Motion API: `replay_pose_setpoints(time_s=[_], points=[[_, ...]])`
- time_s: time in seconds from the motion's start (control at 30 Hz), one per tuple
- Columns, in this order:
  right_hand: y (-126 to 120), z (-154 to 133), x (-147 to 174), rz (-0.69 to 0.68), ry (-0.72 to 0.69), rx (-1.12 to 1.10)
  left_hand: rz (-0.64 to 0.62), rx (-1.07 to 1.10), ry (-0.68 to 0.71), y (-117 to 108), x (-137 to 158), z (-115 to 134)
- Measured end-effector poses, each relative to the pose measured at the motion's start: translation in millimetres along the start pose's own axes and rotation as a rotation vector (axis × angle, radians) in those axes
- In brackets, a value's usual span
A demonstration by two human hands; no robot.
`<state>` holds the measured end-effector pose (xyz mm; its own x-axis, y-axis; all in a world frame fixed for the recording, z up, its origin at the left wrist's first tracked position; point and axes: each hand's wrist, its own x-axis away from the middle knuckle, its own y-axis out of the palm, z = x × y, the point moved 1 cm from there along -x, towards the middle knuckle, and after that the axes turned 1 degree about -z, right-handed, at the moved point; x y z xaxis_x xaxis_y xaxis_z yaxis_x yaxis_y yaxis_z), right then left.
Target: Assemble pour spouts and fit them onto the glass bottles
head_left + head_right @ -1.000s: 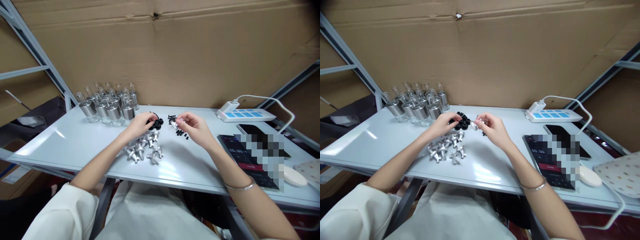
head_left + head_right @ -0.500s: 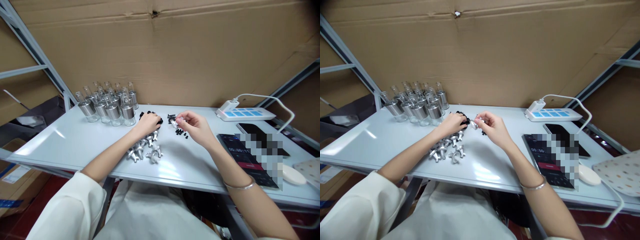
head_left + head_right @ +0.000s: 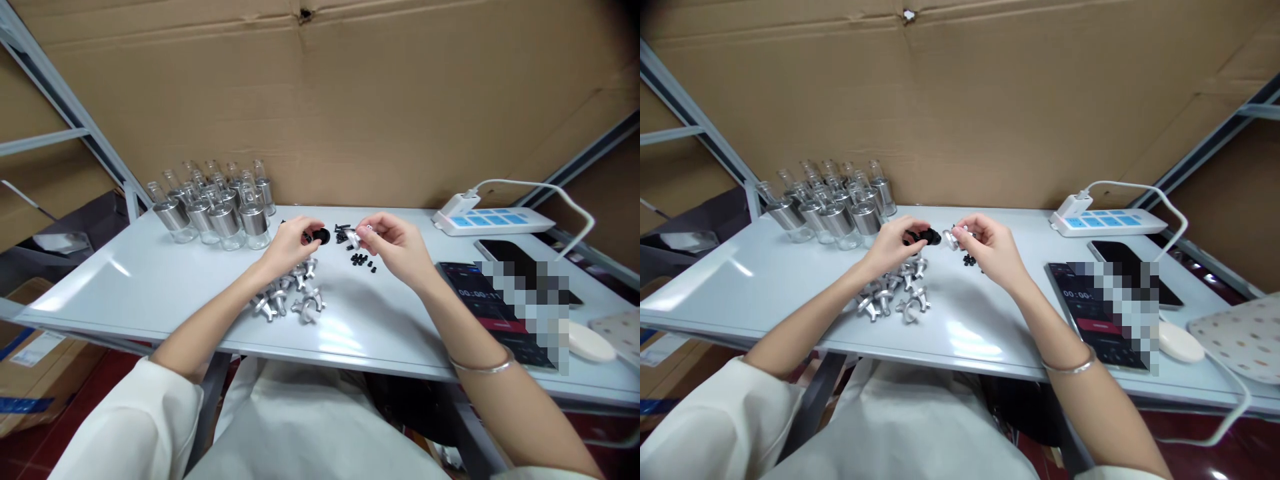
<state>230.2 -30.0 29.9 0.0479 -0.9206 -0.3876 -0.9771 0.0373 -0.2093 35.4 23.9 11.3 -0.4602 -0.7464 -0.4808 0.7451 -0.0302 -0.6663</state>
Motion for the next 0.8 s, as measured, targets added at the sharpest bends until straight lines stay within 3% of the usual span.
replay_pose_setpoints(time_s=[0.17,0.27,0.6,0.8], points=[[1,3,0,-0.001,0.053,-0.072,0.153,0.275,0.058,-5,23,1],[5,4,1,-0.048,0.085,-0.117,0.181,0.345,0.103,-2,30,3],[9,1,3,-0.154,0.096,-0.123,0.162,0.272,0.296,2,36,8],[12,4,4,-0.205,0.095,-0.109,0.163,0.294,0.299,3,37,8]])
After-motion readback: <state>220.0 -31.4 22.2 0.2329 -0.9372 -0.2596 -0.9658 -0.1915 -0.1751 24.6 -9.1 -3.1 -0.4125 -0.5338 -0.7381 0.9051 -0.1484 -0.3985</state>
